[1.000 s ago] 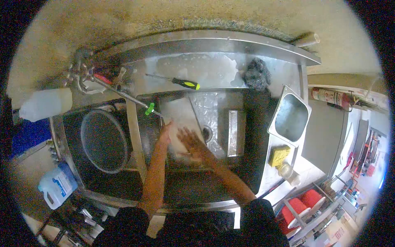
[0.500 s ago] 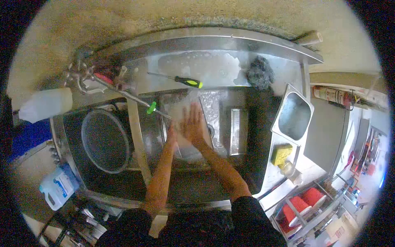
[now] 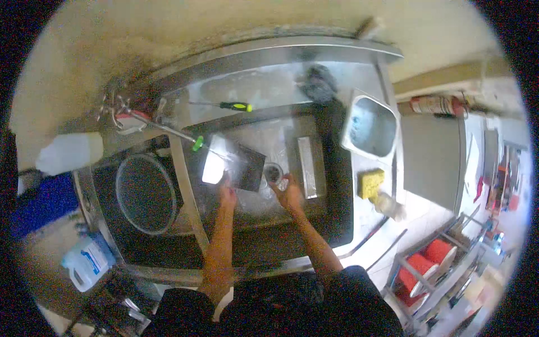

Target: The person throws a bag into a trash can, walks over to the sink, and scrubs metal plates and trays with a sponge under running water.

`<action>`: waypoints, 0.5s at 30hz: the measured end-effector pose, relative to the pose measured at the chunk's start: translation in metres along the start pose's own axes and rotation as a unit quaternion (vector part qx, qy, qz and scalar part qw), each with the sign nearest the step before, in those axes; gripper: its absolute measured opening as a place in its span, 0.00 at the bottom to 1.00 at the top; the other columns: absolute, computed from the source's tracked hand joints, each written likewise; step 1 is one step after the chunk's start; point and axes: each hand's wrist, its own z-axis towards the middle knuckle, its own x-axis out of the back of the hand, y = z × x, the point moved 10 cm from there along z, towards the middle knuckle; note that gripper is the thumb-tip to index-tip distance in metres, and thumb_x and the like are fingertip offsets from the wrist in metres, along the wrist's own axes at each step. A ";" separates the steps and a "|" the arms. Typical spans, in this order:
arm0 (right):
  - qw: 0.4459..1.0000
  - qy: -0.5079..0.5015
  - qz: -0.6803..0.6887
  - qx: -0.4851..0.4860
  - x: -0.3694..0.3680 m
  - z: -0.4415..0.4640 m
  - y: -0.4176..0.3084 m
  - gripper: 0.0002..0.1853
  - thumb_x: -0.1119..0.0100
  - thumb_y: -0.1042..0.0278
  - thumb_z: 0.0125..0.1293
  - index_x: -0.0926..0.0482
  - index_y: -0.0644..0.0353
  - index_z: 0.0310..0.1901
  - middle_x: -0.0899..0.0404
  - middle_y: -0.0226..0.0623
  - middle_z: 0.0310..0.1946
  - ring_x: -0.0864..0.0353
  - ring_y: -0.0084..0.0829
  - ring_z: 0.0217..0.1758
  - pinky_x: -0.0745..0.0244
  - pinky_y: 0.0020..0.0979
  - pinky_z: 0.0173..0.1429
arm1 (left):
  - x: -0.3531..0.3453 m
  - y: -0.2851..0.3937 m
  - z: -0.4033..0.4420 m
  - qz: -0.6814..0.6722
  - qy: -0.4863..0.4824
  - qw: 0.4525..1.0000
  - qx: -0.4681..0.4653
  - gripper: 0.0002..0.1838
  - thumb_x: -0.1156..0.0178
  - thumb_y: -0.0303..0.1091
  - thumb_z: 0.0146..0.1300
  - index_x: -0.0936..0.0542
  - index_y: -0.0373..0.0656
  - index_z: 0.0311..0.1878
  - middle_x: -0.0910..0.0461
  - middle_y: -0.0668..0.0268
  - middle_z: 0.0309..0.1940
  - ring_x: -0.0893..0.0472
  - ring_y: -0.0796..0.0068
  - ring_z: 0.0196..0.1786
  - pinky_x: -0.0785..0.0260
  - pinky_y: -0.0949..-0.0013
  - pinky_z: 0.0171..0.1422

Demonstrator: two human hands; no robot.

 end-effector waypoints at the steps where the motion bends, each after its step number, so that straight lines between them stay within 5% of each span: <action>1: 0.996 0.041 0.075 -0.025 0.009 0.000 -0.010 0.37 0.29 0.52 0.52 0.36 0.62 0.58 0.22 0.47 0.45 0.23 0.40 0.48 0.28 0.40 0.54 | 0.000 -0.001 -0.018 -0.076 0.019 0.997 -0.002 0.16 0.38 0.27 0.59 0.26 0.41 0.52 0.22 0.70 0.44 0.23 0.78 0.42 0.28 0.74 0.39; 2: 0.984 0.084 0.150 -0.050 0.018 -0.003 -0.017 0.40 0.26 0.52 0.49 0.37 0.63 0.58 0.21 0.47 0.42 0.22 0.38 0.46 0.28 0.39 0.52 | -0.013 -0.006 -0.026 -0.153 -0.092 0.984 -0.008 0.19 0.41 0.31 0.63 0.28 0.41 0.56 0.24 0.67 0.47 0.25 0.72 0.51 0.30 0.66 0.53; 4: 0.928 0.055 0.367 -0.029 0.017 -0.010 -0.020 0.47 0.26 0.48 0.47 0.42 0.63 0.62 0.23 0.50 0.43 0.24 0.36 0.47 0.28 0.37 0.53 | -0.014 0.001 -0.081 -0.124 -0.121 0.984 0.024 0.20 0.45 0.39 0.67 0.30 0.40 0.58 0.24 0.66 0.48 0.25 0.68 0.51 0.29 0.62 0.54; 6: 0.969 0.077 0.223 -0.071 0.076 -0.035 -0.031 0.34 0.31 0.55 0.55 0.32 0.72 0.54 0.24 0.56 0.47 0.23 0.40 0.50 0.29 0.39 0.55 | -0.019 0.000 -0.134 -0.167 -0.071 0.981 0.064 0.24 0.48 0.47 0.68 0.32 0.40 0.60 0.26 0.64 0.53 0.27 0.64 0.55 0.33 0.57 0.60; 8: 0.922 -0.054 0.383 -0.024 0.102 -0.061 -0.044 0.23 0.33 0.63 0.57 0.26 0.69 0.49 0.21 0.51 0.44 0.21 0.38 0.49 0.27 0.36 0.53 | -0.008 -0.014 -0.147 -0.103 -0.144 0.984 0.035 0.31 0.49 0.53 0.67 0.36 0.38 0.63 0.33 0.62 0.61 0.32 0.62 0.60 0.38 0.54 0.65; 11: 0.930 0.007 0.364 0.052 0.207 -0.140 -0.067 0.13 0.36 0.69 0.58 0.22 0.65 0.43 0.19 0.46 0.42 0.20 0.35 0.47 0.25 0.35 0.50 | -0.019 -0.056 -0.176 -0.034 -0.255 0.957 0.135 0.38 0.52 0.58 0.66 0.43 0.36 0.67 0.42 0.58 0.68 0.40 0.60 0.67 0.42 0.51 0.69; 13: 0.923 0.103 0.368 0.043 0.256 -0.198 -0.039 0.09 0.39 0.70 0.62 0.22 0.62 0.44 0.19 0.38 0.33 0.19 0.27 0.39 0.22 0.28 0.42 | -0.038 -0.061 -0.215 0.034 -0.231 0.958 0.164 0.40 0.54 0.59 0.66 0.45 0.35 0.67 0.42 0.56 0.68 0.40 0.58 0.68 0.43 0.49 0.69; 14: 0.911 0.121 0.396 -0.001 0.270 -0.227 -0.010 0.09 0.40 0.71 0.62 0.22 0.63 0.43 0.19 0.37 0.34 0.20 0.27 0.41 0.24 0.28 0.47 | -0.038 -0.067 -0.230 0.095 -0.195 0.959 0.183 0.41 0.56 0.61 0.66 0.47 0.34 0.68 0.42 0.53 0.67 0.41 0.55 0.69 0.43 0.48 0.69; 15: 0.906 0.160 0.389 -0.042 0.277 -0.254 0.031 0.10 0.40 0.69 0.63 0.23 0.63 0.44 0.20 0.34 0.36 0.21 0.25 0.43 0.26 0.27 0.48 | -0.051 -0.070 -0.238 0.115 -0.295 0.935 0.160 0.41 0.60 0.63 0.66 0.48 0.38 0.69 0.39 0.49 0.65 0.39 0.52 0.68 0.43 0.45 0.68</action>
